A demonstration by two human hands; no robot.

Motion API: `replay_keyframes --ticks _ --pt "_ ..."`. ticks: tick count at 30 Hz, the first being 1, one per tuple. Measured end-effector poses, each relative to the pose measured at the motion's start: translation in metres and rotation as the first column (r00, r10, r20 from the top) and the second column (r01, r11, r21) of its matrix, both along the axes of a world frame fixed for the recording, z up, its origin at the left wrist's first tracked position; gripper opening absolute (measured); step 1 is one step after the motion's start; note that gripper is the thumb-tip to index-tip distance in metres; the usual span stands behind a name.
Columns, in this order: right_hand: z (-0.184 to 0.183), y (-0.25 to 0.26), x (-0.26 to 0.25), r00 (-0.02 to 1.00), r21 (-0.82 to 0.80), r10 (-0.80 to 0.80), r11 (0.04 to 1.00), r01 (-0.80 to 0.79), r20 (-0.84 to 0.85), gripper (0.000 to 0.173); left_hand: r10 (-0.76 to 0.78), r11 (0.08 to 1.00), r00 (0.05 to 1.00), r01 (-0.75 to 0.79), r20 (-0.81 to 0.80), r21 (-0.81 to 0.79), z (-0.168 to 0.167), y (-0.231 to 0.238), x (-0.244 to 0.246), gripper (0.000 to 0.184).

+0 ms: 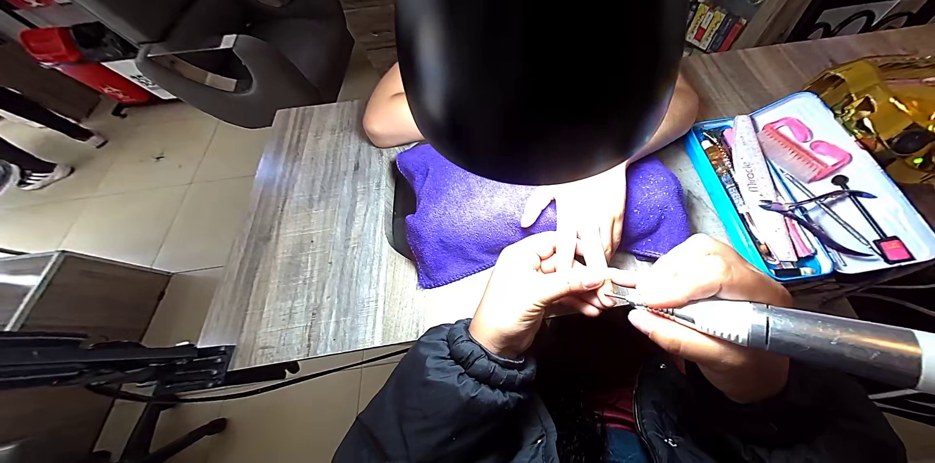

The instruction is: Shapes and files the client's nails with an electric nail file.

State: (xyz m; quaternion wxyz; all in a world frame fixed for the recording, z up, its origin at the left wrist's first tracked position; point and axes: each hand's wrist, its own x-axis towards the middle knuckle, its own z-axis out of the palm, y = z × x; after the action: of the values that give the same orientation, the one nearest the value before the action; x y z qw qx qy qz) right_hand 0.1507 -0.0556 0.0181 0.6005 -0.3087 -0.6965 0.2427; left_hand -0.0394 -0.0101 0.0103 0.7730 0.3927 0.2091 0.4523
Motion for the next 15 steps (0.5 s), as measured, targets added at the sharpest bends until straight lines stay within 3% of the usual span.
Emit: replay_keyframes --ticks 15 --pt "-0.0058 -0.0018 -0.0044 0.998 0.033 -0.004 0.999 0.006 -0.060 0.021 -0.013 1.000 1.000 0.013 0.016 0.000 -0.0005 0.0003 -0.0009 0.015"
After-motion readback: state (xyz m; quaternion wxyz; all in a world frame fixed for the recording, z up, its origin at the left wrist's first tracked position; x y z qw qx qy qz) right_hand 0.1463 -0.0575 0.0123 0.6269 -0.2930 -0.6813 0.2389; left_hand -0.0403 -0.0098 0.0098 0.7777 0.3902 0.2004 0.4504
